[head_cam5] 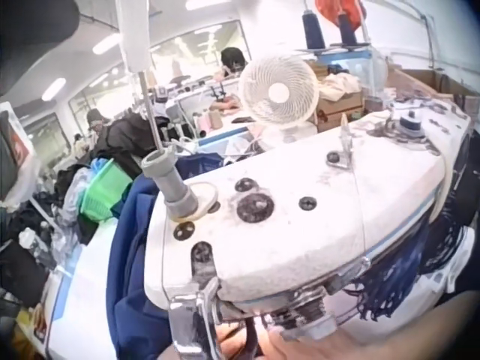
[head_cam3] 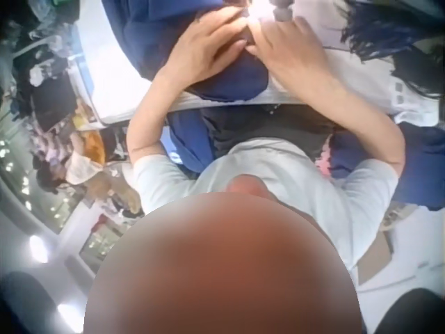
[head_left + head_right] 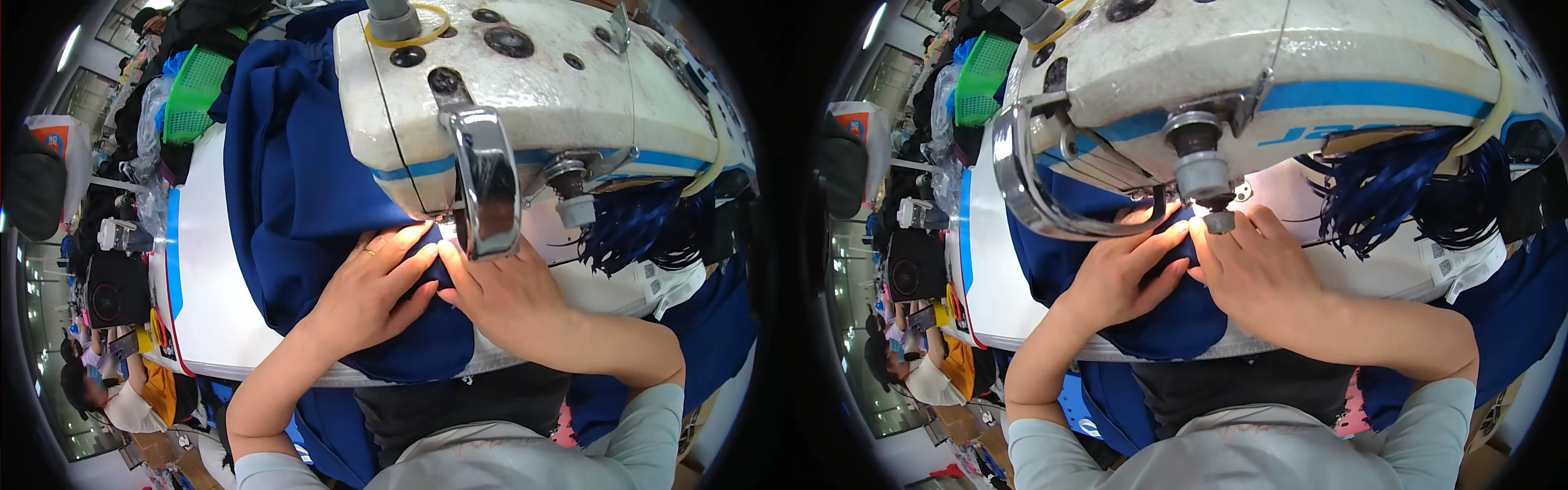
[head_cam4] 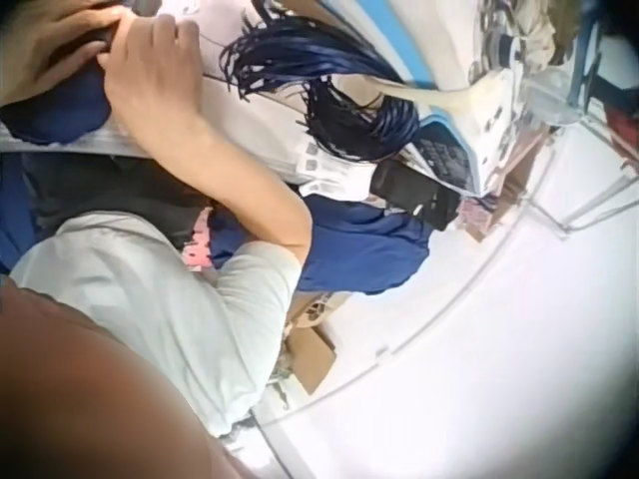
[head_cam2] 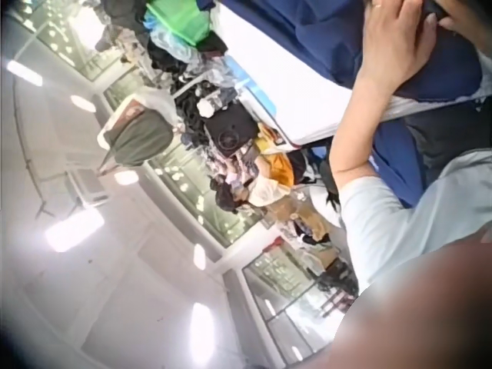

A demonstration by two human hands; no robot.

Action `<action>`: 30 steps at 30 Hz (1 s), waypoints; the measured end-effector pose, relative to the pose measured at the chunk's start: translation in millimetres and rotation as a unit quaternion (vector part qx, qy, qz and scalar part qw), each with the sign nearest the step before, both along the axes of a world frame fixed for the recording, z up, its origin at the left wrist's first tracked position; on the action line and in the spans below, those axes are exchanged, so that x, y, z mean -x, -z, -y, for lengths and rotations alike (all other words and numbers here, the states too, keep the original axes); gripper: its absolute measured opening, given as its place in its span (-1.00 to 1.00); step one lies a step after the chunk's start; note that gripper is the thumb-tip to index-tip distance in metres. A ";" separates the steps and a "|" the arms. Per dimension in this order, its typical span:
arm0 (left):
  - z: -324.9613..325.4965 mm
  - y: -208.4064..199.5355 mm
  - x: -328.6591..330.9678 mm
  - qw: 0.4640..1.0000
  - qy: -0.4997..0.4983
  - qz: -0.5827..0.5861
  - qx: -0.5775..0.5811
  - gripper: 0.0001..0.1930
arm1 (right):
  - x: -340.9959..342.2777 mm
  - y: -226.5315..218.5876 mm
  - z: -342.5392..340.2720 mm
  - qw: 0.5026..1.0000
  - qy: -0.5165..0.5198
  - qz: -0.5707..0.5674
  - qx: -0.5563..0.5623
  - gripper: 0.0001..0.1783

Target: Operating an industrial sewing machine to stitch blue fabric pieces together.

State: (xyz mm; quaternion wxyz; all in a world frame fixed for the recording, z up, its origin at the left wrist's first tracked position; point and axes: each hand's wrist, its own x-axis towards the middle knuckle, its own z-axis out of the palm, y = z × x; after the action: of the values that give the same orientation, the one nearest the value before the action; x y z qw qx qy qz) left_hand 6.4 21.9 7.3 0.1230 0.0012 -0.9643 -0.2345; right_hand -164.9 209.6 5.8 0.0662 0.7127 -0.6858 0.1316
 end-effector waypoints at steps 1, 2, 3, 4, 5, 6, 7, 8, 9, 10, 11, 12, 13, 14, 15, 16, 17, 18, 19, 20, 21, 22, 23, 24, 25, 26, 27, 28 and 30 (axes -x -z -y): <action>1.5 -0.2 1.0 1.000 0.006 -0.008 0.010 -0.53 | 1.0 1.0 0.5 1.000 0.000 0.008 0.007 -0.38; 3.1 -0.1 2.0 1.000 0.011 -0.016 0.019 -0.55 | 1.9 2.2 1.0 1.000 0.000 0.016 0.014 -0.41; 4.9 0.8 2.9 1.000 0.011 -0.017 0.018 -0.55 | 3.3 4.6 0.1 1.000 0.000 0.014 0.013 -0.41; 6.0 1.4 3.1 1.000 0.016 -0.014 0.013 -0.56 | 4.8 7.6 -1.9 0.999 -0.003 0.040 0.032 -0.42; 7.1 2.0 3.6 1.000 0.020 -0.010 0.007 -0.57 | 6.3 9.0 -2.5 0.997 -0.005 0.066 0.051 -0.43; 8.2 2.2 4.6 1.000 0.019 -0.011 0.006 -0.57 | 8.1 8.0 -2.3 0.995 -0.003 0.067 0.074 -0.47; 9.5 1.1 5.2 1.000 0.019 -0.011 0.008 -0.58 | 9.0 7.9 -1.9 0.995 -0.003 0.068 0.074 -0.47; 10.9 -0.3 6.0 1.000 0.019 -0.012 0.009 -0.59 | 9.9 7.9 -1.7 0.995 -0.005 0.065 0.073 -0.50; 12.9 -1.9 7.0 1.000 0.019 -0.012 0.009 -0.59 | 10.8 7.8 -1.4 0.995 -0.007 0.061 0.073 -0.52; 15.8 -3.1 8.8 1.000 0.024 -0.005 -0.002 -0.60 | 11.9 8.1 0.0 0.996 -0.007 0.060 0.073 -0.52; 18.1 -4.4 11.2 0.999 0.030 0.002 -0.013 -0.60 | 12.7 8.4 1.8 0.995 -0.005 0.070 0.070 -0.54; 19.5 -5.8 14.5 0.999 0.028 0.007 -0.024 -0.64 | 13.3 8.7 3.3 0.994 -0.003 0.080 0.068 -0.57; 21.6 -6.4 16.6 0.999 0.028 0.005 -0.023 -0.64 | 13.6 10.1 4.0 0.995 -0.003 0.078 0.068 -0.57; 24.2 -7.0 18.3 0.999 0.034 0.009 -0.030 -0.66 | 13.6 11.9 4.5 0.993 0.004 0.107 0.052 -0.58; 26.6 -7.1 20.2 0.998 0.040 0.012 -0.037 -0.68 | 14.0 12.5 5.1 0.990 0.011 0.134 0.035 -0.59; 28.9 -5.5 21.4 0.998 0.039 0.020 -0.048 -0.73 | 14.0 11.8 6.0 0.990 0.011 0.133 0.035 -0.59; 31.2 -4.6 21.6 0.998 0.038 0.018 -0.047 -0.73 | 14.1 11.1 7.0 0.991 0.011 0.123 0.047 -0.58; 33.8 -4.1 21.2 0.998 0.042 0.035 -0.039 -0.75 | 14.0 10.4 8.1 0.992 0.010 0.112 0.059 -0.57; 35.7 -3.8 21.9 0.997 0.046 0.052 -0.031 -0.77 | 14.6 11.0 9.2 0.992 0.010 0.110 0.059 -0.57; 37.1 -4.4 23.3 0.997 0.046 0.049 -0.031 -0.77 | 15.2 13.3 10.9 0.993 0.011 0.099 0.056 -0.57; 38.4 -5.6 24.7 0.996 0.048 0.060 -0.036 -0.78 | 15.6 16.1 12.5 0.994 0.013 0.089 0.054 -0.56; 39.0 -6.2 25.9 0.995 0.051 0.071 -0.042 -0.79 | 16.0 19.3 12.9 0.995 0.013 0.086 0.054 -0.56; 39.0 -6.1 26.6 0.995 0.051 0.068 -0.042 -0.79 | 16.6 23.2 12.8 0.997 0.014 0.062 0.046 -0.57; 38.8 -5.8 27.4 0.997 0.051 0.053 -0.035 -0.79 | 17.4 24.8 12.0 0.998 0.016 0.038 0.038 -0.58; 39.9 -5.6 28.0 0.998 0.052 0.037 -0.028 -0.79 | 17.7 21.8 10.7 0.999 0.016 0.036 0.038 -0.58; 41.4 -5.2 28.4 0.997 0.053 0.045 -0.019 -0.79 | 17.6 16.6 8.4 0.999 0.013 0.022 -0.027 -0.47; 42.4 -5.1 28.0 0.997 0.054 0.043 -0.019 -0.79 | 16.8 13.7 7.0 0.996 0.010 0.008 -0.092 -0.34; 42.8 -5.1 28.1 0.996 0.051 0.064 -0.022 -0.77 | 15.7 13.5 5.7 0.996 0.011 0.006 -0.093 -0.34; 43.1 -4.4 29.1 0.995 0.050 0.082 -0.026 -0.76 | 14.0 13.7 3.9 0.998 0.024 -0.039 -0.034 -0.39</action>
State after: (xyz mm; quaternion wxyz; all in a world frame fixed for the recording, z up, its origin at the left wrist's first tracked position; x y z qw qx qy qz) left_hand -22.7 -21.2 11.7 0.0317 -0.0248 -0.9637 -0.2641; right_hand -178.9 205.8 -7.8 0.0717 0.7029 -0.7034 0.0782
